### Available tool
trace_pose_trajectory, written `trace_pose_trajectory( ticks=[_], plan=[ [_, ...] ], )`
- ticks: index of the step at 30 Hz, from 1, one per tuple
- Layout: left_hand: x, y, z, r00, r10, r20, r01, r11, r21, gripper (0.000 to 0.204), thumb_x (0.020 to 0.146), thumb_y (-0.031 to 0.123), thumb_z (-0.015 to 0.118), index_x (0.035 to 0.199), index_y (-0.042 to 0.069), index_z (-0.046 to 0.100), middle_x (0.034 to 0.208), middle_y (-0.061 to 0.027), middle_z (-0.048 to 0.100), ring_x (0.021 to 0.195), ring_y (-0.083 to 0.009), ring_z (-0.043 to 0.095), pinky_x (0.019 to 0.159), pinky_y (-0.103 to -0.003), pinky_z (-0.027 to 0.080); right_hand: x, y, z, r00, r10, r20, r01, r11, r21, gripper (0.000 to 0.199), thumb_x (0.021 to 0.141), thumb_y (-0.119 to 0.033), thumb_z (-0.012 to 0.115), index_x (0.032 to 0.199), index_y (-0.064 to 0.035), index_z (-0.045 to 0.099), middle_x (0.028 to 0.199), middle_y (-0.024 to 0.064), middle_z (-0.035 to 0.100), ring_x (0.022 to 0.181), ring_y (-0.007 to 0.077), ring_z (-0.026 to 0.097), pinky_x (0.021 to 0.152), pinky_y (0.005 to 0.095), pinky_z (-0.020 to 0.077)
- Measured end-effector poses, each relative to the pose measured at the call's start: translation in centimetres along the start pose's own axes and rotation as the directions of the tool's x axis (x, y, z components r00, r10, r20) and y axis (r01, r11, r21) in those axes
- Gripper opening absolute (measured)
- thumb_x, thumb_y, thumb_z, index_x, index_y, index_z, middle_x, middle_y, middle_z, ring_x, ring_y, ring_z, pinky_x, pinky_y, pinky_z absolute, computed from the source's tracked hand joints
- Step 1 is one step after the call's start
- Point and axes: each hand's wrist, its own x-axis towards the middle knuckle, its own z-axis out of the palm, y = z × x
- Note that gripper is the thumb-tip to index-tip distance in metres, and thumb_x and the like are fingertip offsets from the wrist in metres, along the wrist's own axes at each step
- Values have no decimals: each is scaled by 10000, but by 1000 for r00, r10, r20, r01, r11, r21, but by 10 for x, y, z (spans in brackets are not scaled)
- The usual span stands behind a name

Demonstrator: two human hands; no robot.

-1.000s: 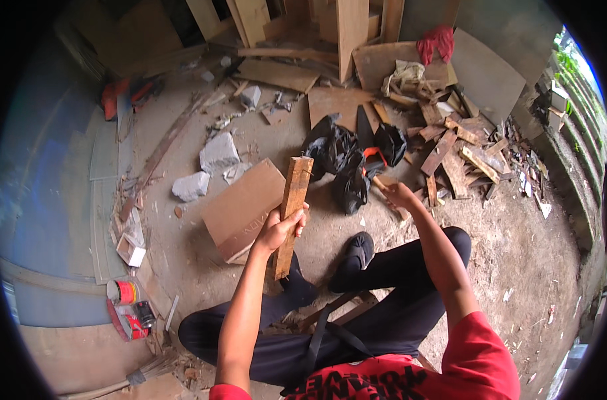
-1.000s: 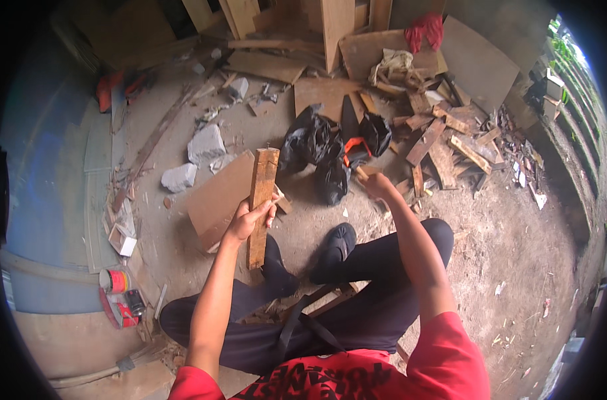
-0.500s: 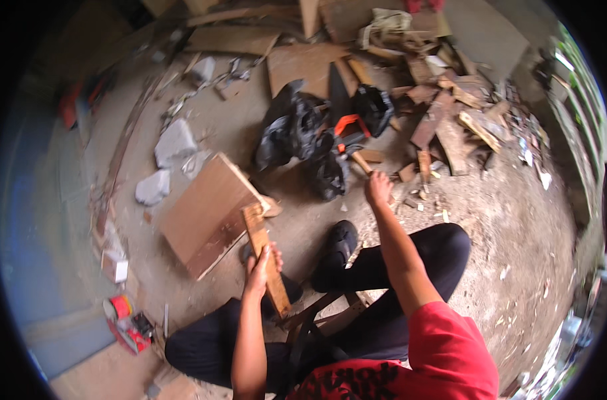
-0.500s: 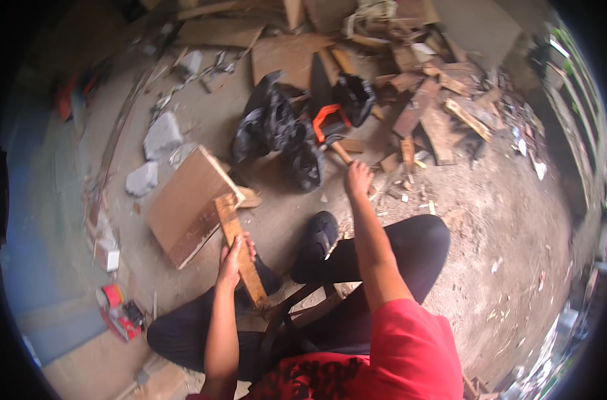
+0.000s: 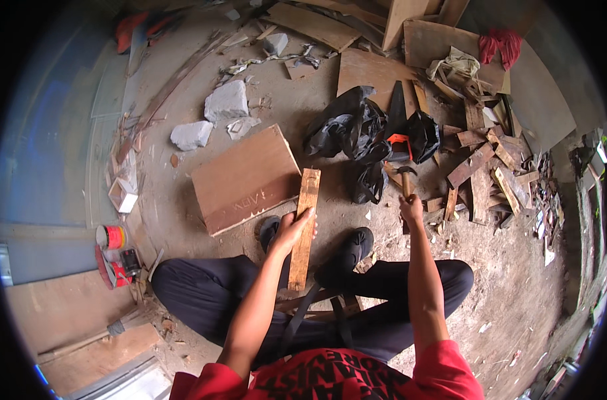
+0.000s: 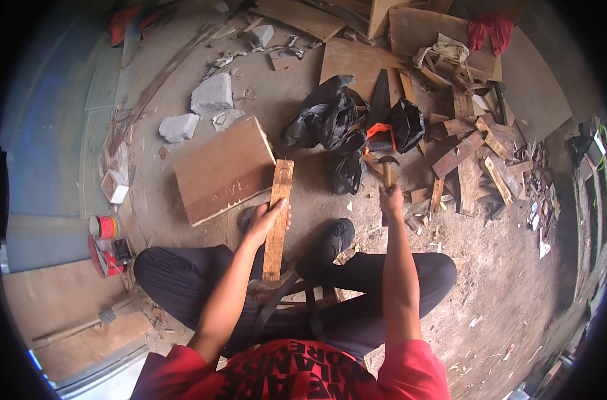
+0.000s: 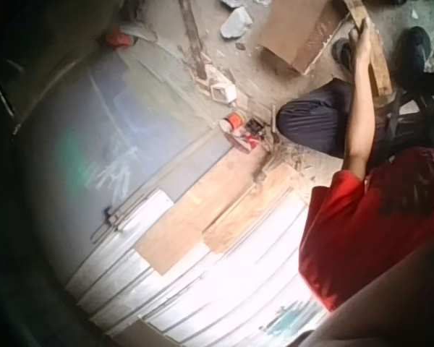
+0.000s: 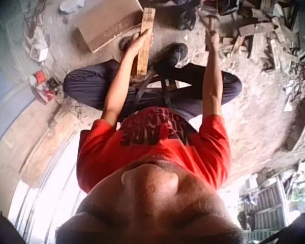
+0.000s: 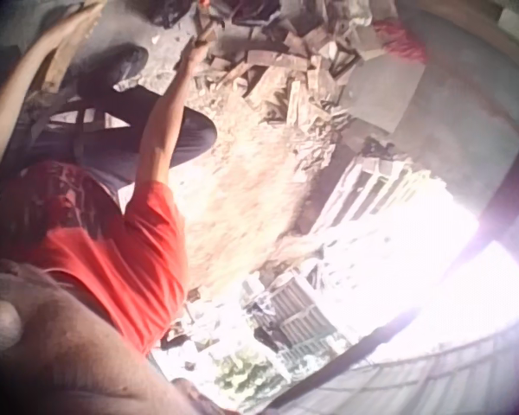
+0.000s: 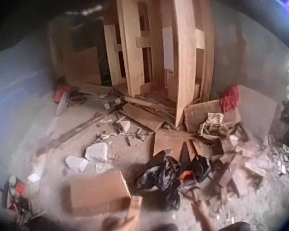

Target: The person sits on the floor and uses a hammer to repeatedly strike and break a piece of wood placed on a cardboard box. The person adjusts the wood and continues hammering until it is broken into smaller pieces.

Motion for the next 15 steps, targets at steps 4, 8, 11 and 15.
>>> trace_pose_trajectory(
  ticks=[4,8,11,15],
  plan=[
    [-8,-3,-1,998,25,50,-20,995,-95,445,995,431,603,1103,1,639,884,-89,672,736,-185,668,679,-333,575,-10,-7,-43,999,20,-36,-14,985,170,274,916,-216,676,951,31,564,662,47,562,548,116,550,442,290,424],
    [-16,-21,-25,998,47,29,-41,983,-178,532,995,466,582,1228,-12,582,868,-116,682,719,-205,674,674,-351,577,-118,-121,-85,970,-163,-178,227,872,434,322,993,-233,615,1213,-34,489,725,44,566,532,111,535,429,283,418],
    [-17,-17,-23,998,-24,-65,12,983,-183,611,985,504,578,1314,-8,518,828,-137,685,692,-218,680,666,-361,578,-176,-160,-83,985,-143,94,27,674,738,315,1047,-278,542,1271,-85,432,701,-11,490,474,60,424,381,244,340],
    [-13,-11,-25,998,-25,-50,15,984,-177,613,976,538,579,1282,11,511,759,-135,677,623,-214,677,576,-360,571,-226,-153,-30,951,-252,178,129,848,514,249,1042,-286,551,1001,-41,555,679,-1,512,579,103,472,498,306,378]
  ],
)
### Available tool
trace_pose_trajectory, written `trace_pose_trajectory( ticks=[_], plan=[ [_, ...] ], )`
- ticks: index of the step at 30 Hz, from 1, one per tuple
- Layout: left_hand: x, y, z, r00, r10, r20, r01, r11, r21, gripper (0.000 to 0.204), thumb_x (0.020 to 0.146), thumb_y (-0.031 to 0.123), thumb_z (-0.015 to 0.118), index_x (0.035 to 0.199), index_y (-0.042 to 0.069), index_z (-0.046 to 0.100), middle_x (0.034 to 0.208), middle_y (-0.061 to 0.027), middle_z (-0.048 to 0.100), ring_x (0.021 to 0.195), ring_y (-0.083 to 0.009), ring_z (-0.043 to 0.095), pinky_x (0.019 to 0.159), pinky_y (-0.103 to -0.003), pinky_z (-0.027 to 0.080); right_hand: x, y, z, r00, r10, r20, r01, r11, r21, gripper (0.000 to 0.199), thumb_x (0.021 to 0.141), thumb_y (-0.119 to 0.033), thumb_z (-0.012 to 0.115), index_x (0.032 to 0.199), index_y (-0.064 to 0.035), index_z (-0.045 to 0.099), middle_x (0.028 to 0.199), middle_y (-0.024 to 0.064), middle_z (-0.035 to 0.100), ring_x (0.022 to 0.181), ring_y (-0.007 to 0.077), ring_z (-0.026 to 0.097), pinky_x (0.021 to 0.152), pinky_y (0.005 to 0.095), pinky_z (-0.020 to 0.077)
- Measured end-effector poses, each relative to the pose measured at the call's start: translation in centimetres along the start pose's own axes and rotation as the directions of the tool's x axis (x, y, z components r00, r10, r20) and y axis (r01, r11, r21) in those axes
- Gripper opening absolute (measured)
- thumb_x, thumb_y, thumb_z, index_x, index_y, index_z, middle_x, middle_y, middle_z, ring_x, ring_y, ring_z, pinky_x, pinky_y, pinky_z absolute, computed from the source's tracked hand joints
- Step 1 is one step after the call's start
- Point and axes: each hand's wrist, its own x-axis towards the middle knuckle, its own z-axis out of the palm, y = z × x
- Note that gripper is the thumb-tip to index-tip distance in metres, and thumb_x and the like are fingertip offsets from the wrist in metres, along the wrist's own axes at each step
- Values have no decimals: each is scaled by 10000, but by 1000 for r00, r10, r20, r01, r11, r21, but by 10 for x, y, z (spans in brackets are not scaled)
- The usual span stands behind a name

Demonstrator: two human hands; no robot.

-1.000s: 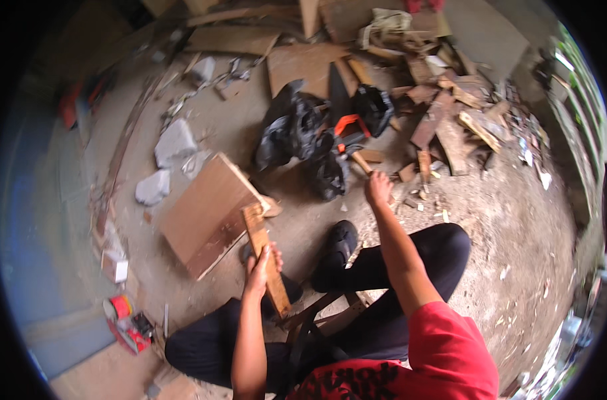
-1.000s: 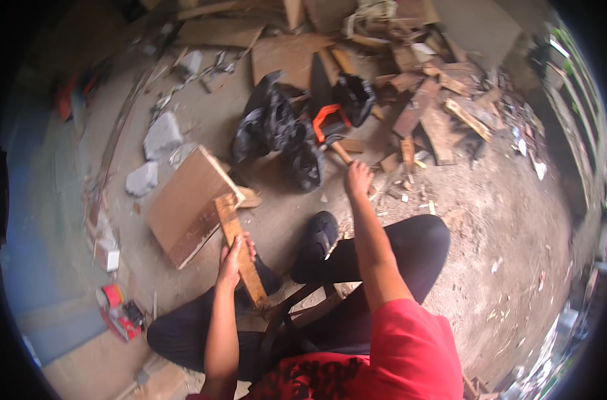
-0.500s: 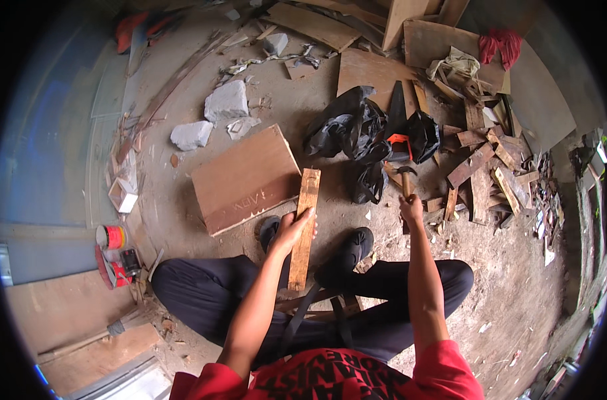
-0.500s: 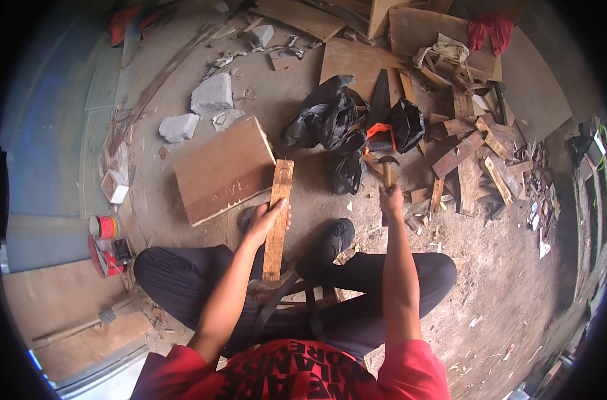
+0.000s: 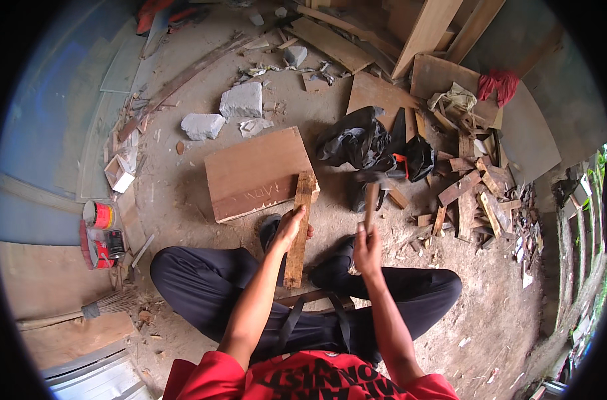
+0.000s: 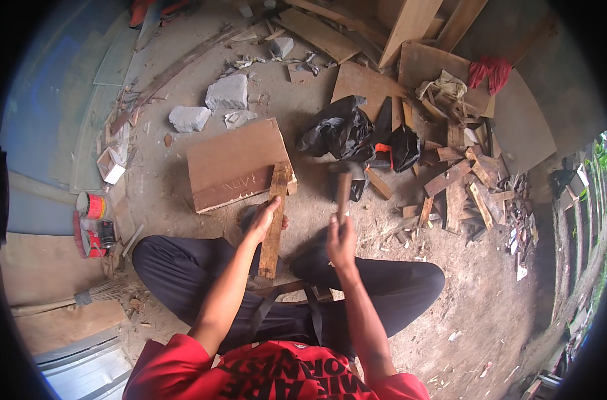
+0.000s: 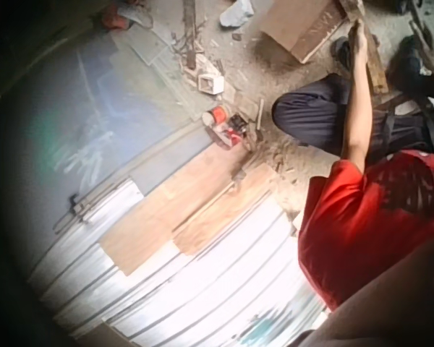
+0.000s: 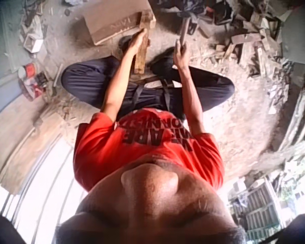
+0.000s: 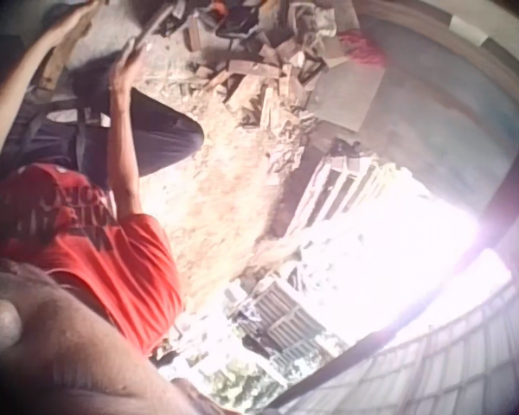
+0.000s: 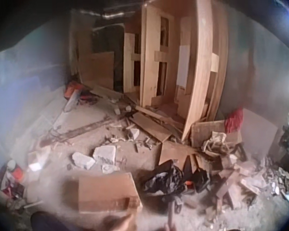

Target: The person sits on the floor and uses a hammer to repeatedly strike and break a piece of wood placed on a cardboard box. The person adjusts the wood and continues hammering until it is broken into smaller pieces.

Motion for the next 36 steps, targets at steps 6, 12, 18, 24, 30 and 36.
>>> trace_pose_trajectory(
  ticks=[6,12,18,24,30,36],
  plan=[
    [11,-3,4,995,91,44,-97,981,166,533,985,509,568,1164,7,557,714,-114,647,584,-192,658,496,-326,550,-25,-36,38,983,-169,73,183,944,-276,297,1018,-316,586,1019,-20,564,629,120,538,552,188,516,521,364,411],
    [19,-9,-2,997,60,49,-67,987,149,479,973,496,607,1091,31,597,681,-76,626,527,-166,617,493,-316,535,14,-43,29,993,-61,99,89,947,-308,346,1054,-353,514,1044,-15,586,636,69,551,544,156,488,505,344,393],
    [-3,-3,-3,950,275,146,-300,934,192,559,1000,570,512,1100,35,639,729,-49,643,626,-139,642,626,-296,541,3,-42,24,992,74,102,-88,987,136,428,1087,-422,394,1082,-26,558,630,-25,444,452,60,399,415,231,326],
    [-51,62,8,809,554,197,-579,810,97,710,1014,647,378,1276,23,592,952,-25,641,861,-105,599,815,-278,501,-14,-113,12,990,-143,10,134,947,293,191,1047,-175,550,1168,-31,517,754,-34,483,531,27,413,454,195,334],
    [-81,142,-10,528,809,256,-848,491,199,520,903,509,697,1086,43,557,831,32,487,742,-65,429,646,-250,362,-47,-184,-37,953,-188,238,145,972,186,274,1005,-137,591,1244,-29,512,711,40,541,545,110,523,495,282,416],
    [-108,212,-52,460,792,402,-745,97,660,639,842,499,747,1140,-55,638,1038,-201,692,932,-305,679,850,-386,539,-32,-212,-79,897,-192,398,373,813,-448,321,940,-199,687,1179,-8,590,827,254,690,781,382,712,664,421,527]
  ],
)
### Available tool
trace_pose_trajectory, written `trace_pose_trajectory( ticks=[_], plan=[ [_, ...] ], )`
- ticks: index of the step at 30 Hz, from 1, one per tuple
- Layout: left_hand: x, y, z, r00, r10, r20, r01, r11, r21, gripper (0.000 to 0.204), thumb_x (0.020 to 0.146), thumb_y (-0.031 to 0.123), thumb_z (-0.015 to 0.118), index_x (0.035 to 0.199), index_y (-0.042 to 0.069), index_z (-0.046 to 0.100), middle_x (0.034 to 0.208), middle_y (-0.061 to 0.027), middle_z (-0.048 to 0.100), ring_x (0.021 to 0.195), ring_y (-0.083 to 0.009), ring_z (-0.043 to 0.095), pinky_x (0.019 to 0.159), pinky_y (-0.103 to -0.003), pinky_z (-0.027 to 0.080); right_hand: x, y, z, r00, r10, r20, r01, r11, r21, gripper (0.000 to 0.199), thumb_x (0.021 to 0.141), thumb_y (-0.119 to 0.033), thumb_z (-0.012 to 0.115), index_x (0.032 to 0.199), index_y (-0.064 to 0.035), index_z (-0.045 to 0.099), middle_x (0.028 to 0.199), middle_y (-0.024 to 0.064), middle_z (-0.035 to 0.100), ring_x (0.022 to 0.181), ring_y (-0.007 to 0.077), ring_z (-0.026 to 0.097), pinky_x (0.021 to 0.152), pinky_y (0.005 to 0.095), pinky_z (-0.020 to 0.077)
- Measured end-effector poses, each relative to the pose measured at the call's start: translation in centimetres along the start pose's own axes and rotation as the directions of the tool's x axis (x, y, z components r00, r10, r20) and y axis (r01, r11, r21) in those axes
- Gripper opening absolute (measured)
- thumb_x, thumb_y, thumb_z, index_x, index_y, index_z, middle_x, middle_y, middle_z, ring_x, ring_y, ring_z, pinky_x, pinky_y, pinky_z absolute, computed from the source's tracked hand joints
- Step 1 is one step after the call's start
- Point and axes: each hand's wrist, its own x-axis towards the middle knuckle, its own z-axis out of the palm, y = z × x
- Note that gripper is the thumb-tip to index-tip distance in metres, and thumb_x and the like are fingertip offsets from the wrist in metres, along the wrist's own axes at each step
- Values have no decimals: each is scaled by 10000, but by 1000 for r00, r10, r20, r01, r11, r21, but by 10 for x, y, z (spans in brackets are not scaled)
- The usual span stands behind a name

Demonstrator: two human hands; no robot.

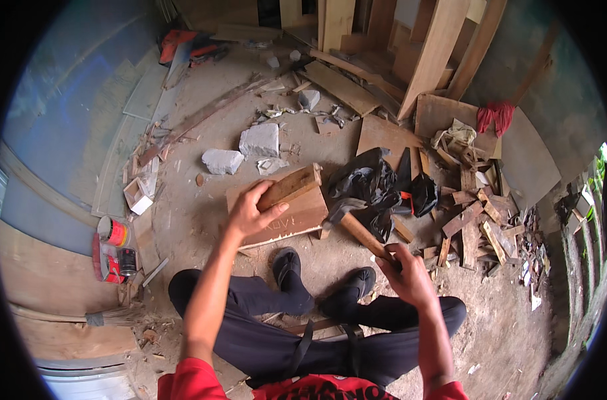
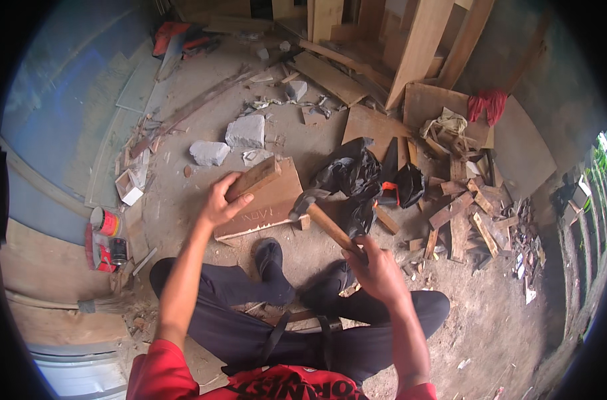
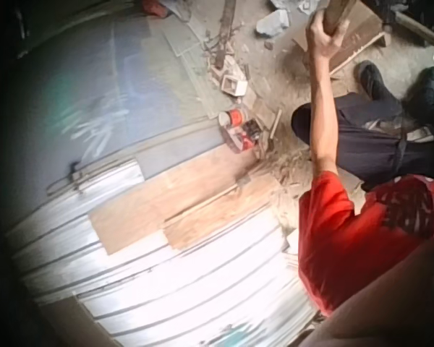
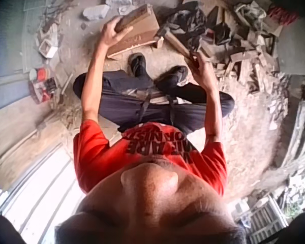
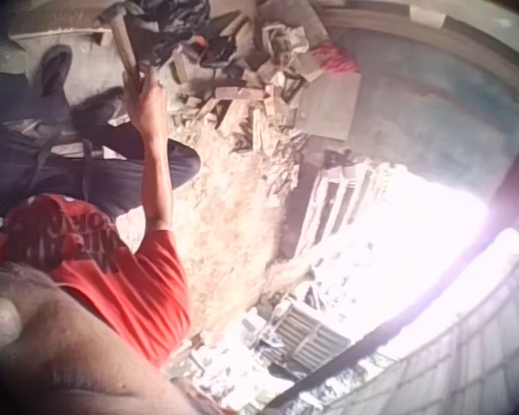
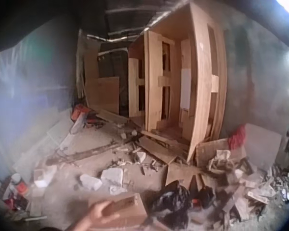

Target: The person sits on the floor and uses a hammer to repeatedly strike and break a piece of wood placed on a cardboard box. The person adjusts the wood and continues hammering until it is broken into smaller pieces.

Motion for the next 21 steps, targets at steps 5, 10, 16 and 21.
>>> trace_pose_trajectory(
  ticks=[5,10,16,21],
  plan=[
    [8,14,-35,953,-38,300,-19,983,185,722,694,611,831,1008,-15,656,957,-199,698,885,-337,698,762,-427,540,14,24,-32,905,-175,388,195,981,-13,380,918,-378,725,1078,-38,670,830,193,714,779,372,709,677,427,534],
    [-6,23,-38,903,33,429,-219,894,391,637,650,517,887,959,19,637,920,-159,691,844,-365,682,736,-426,530,33,30,-32,767,-289,573,217,957,193,413,923,-378,725,1235,-109,686,838,131,739,738,224,719,692,358,537],
    [-21,20,-29,889,147,435,-314,886,342,517,612,371,903,920,55,633,852,-89,665,808,-335,664,715,-427,519,36,15,-36,734,-41,677,88,996,-34,453,904,-418,739,1260,-141,697,862,96,754,729,164,716,680,329,539],
    [-19,24,-23,846,200,495,-408,840,358,472,582,260,889,933,56,648,877,-72,663,822,-310,657,750,-412,511,44,5,-44,658,-69,750,142,989,-34,429,898,-419,745,1231,-150,718,879,69,760,733,137,710,666,323,547]
  ],
)
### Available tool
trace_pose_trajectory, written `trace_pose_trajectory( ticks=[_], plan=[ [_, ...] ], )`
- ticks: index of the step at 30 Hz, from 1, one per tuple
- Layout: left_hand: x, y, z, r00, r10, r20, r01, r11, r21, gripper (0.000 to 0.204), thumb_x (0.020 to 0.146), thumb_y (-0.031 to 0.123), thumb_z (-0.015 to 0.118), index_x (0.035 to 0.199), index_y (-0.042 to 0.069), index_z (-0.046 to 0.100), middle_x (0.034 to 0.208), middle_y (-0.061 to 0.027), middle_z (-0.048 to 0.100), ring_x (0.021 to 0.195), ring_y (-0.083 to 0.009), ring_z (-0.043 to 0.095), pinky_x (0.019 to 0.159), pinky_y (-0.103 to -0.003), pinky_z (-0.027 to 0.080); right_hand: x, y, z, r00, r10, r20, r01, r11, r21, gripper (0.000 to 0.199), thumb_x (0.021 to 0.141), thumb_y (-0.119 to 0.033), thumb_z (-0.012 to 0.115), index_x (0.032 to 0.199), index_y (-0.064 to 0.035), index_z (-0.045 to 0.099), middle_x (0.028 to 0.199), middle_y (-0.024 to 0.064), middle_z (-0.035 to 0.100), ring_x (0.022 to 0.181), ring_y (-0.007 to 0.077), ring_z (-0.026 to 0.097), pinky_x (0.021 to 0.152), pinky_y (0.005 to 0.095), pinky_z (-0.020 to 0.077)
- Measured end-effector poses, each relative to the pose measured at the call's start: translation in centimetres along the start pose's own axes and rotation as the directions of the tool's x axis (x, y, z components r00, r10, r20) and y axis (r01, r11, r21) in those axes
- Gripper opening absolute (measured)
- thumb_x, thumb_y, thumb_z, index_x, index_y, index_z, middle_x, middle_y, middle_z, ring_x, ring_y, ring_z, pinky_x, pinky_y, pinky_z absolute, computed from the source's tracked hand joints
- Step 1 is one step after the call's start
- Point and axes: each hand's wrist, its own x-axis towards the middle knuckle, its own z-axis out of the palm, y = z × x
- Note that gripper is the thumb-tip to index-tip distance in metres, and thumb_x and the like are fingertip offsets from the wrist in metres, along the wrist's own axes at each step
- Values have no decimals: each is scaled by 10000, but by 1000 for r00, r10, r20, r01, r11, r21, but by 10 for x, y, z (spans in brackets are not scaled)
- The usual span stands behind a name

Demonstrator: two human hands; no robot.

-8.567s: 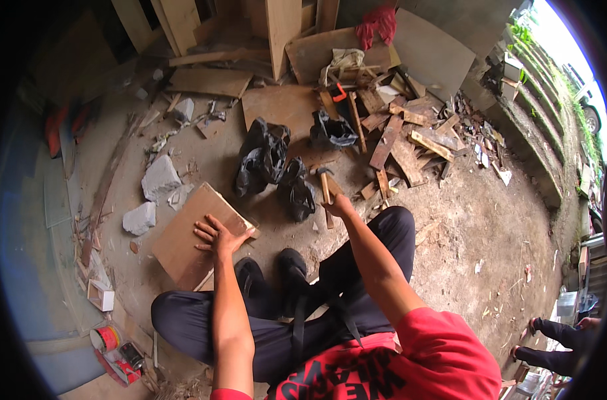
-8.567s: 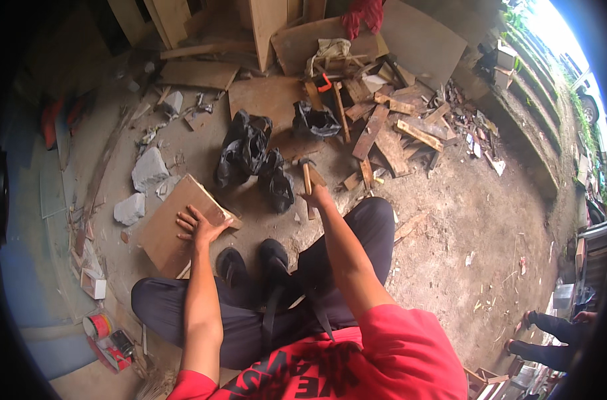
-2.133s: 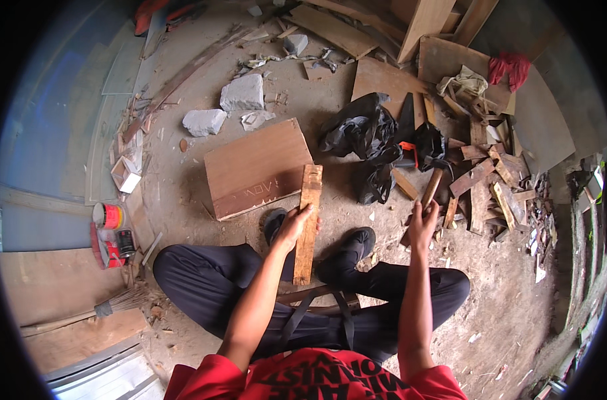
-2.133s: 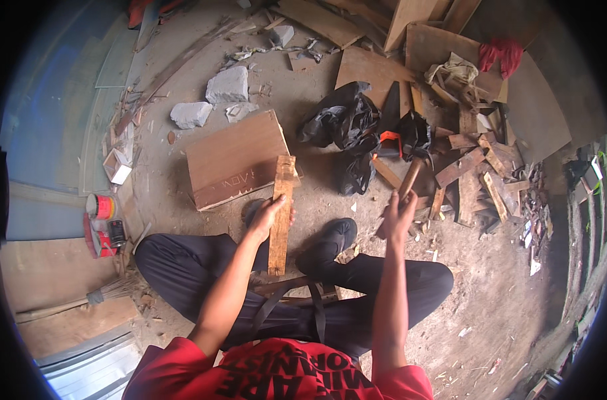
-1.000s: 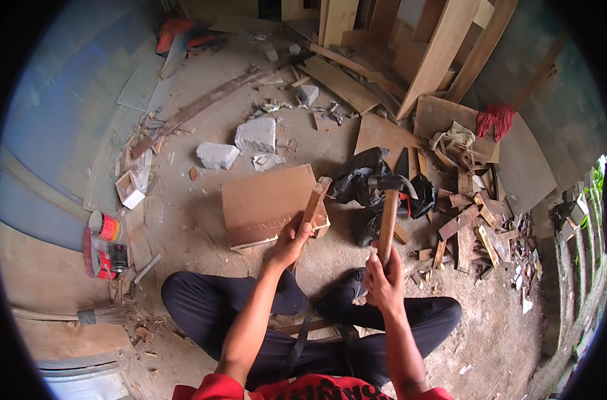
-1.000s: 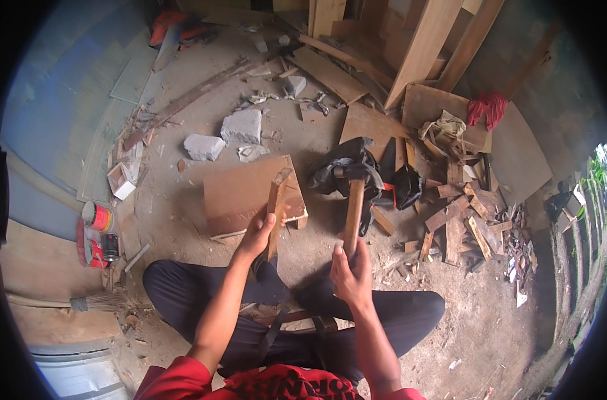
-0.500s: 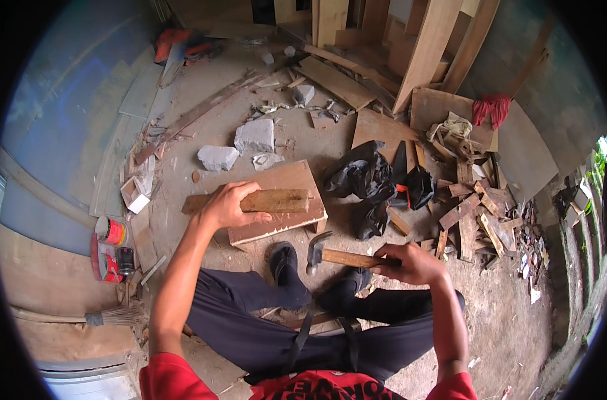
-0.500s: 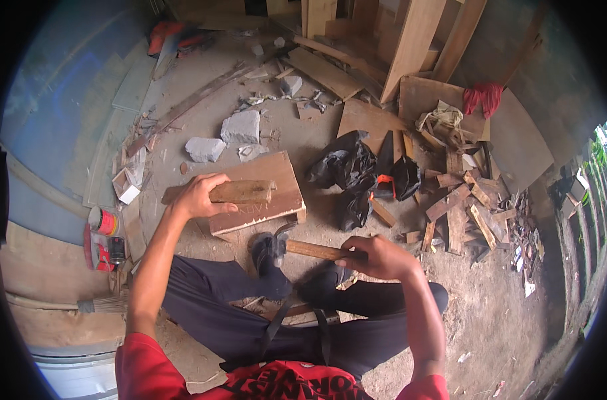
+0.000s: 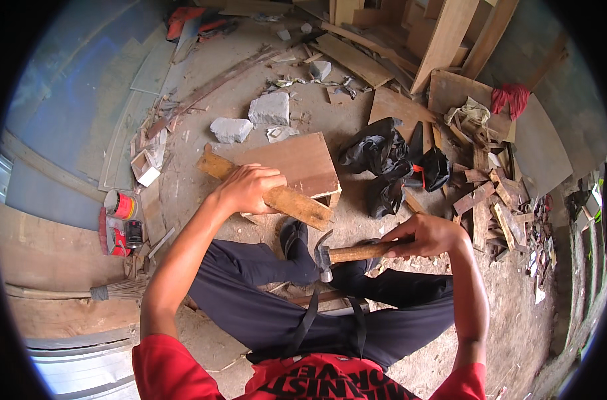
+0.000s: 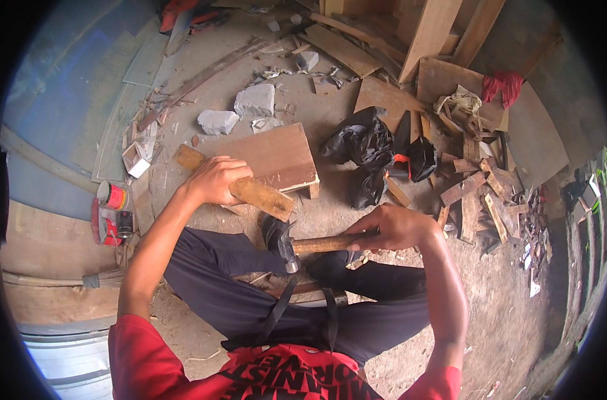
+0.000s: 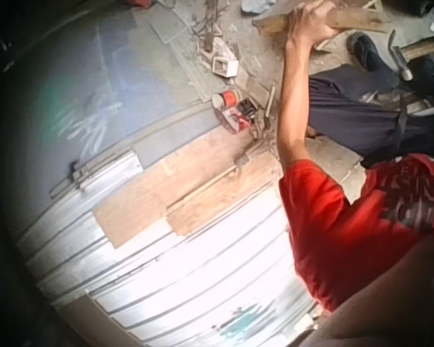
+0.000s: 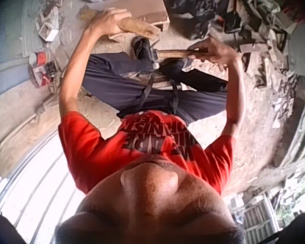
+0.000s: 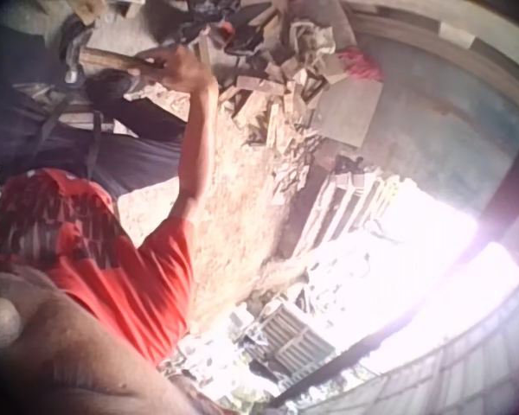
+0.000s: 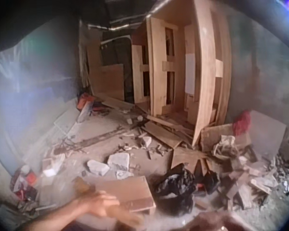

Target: The person sits on the floor and uses a hammer to repeatedly strike and break a piece of wood placed on a cardboard box. The person adjusts the wood and continues hammering until it is broken into smaller pieces.

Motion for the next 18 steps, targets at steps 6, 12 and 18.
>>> trace_pose_trajectory(
  ticks=[6,12,18],
  plan=[
    [15,7,2,997,77,-2,-76,997,15,466,528,160,829,954,60,668,872,-68,650,850,-293,641,773,-396,499,2,-5,-14,996,70,53,-63,991,-121,426,888,-411,755,1228,-156,723,942,52,770,750,136,710,692,319,549],
    [15,0,15,994,105,29,-106,993,42,501,479,70,744,975,66,677,843,-57,619,808,-281,620,739,-385,490,2,-4,-14,981,167,100,-162,985,-57,446,885,-444,747,1249,-186,714,975,47,770,792,148,716,727,340,550],
    [8,-1,33,993,90,75,-96,992,82,484,530,65,739,1009,111,689,894,-30,642,852,-246,639,759,-370,502,14,11,-4,975,176,139,-161,981,-113,439,896,-483,719,1271,-255,700,973,31,770,830,158,721,770,346,548]
  ],
)
